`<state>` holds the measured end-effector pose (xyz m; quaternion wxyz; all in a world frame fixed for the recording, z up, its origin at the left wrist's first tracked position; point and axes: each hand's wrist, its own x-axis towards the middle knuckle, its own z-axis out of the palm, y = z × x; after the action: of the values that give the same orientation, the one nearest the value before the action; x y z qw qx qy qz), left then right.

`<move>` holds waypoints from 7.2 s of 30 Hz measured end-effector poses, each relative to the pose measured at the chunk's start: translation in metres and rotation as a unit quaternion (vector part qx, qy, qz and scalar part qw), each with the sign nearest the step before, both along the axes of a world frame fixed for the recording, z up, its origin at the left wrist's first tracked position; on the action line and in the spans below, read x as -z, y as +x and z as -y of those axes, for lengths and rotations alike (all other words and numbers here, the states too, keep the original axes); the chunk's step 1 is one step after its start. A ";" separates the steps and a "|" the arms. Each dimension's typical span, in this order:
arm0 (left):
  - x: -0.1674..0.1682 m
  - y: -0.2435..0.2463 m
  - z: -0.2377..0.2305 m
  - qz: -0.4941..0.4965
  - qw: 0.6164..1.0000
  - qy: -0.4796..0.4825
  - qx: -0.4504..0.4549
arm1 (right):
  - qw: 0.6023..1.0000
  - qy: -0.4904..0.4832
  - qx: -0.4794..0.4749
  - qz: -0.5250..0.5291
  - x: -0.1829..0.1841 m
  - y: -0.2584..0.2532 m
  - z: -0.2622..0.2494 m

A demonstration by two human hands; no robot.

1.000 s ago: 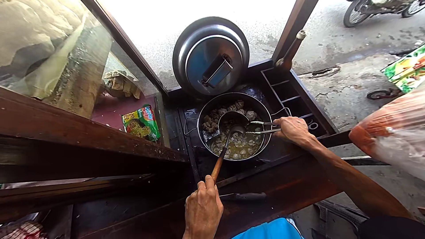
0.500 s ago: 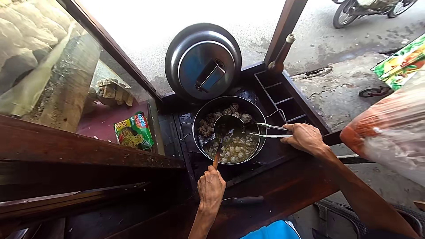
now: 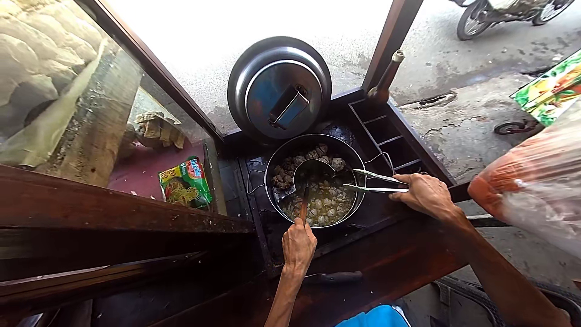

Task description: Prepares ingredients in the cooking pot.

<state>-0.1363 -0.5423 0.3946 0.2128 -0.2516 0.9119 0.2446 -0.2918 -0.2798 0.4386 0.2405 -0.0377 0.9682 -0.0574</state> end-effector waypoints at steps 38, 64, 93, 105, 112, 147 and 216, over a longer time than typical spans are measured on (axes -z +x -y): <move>-0.061 0.114 0.023 -0.103 0.991 0.078 -0.029 | 0.990 0.073 -0.124 0.009 0.015 0.000 0.062; -0.070 0.111 0.031 -0.087 0.991 0.090 -0.047 | 0.944 0.096 -0.314 -0.013 0.069 0.008 0.110; -0.064 0.114 0.036 -0.062 0.991 0.103 -0.061 | 0.931 -0.072 -0.308 -0.183 0.012 -0.032 0.183; -0.068 0.110 0.037 -0.068 0.993 0.084 -0.044 | 0.979 0.102 -0.178 -0.006 -0.005 0.002 0.110; -0.071 0.110 0.033 -0.068 0.993 0.086 -0.044 | 0.966 0.122 -0.226 0.022 0.051 0.012 0.121; -0.070 0.106 0.016 -0.033 0.994 0.097 -0.039 | 0.949 0.003 -0.309 0.057 0.080 0.018 0.184; -0.070 0.096 0.011 -0.013 0.995 0.098 -0.002 | 0.985 0.037 -0.168 -0.017 -0.004 -0.014 0.121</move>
<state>-0.0399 -0.5537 0.4643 0.2245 -0.2279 0.8858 0.3362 -0.3054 -0.4005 0.4425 0.2314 -0.1923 0.9534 0.0203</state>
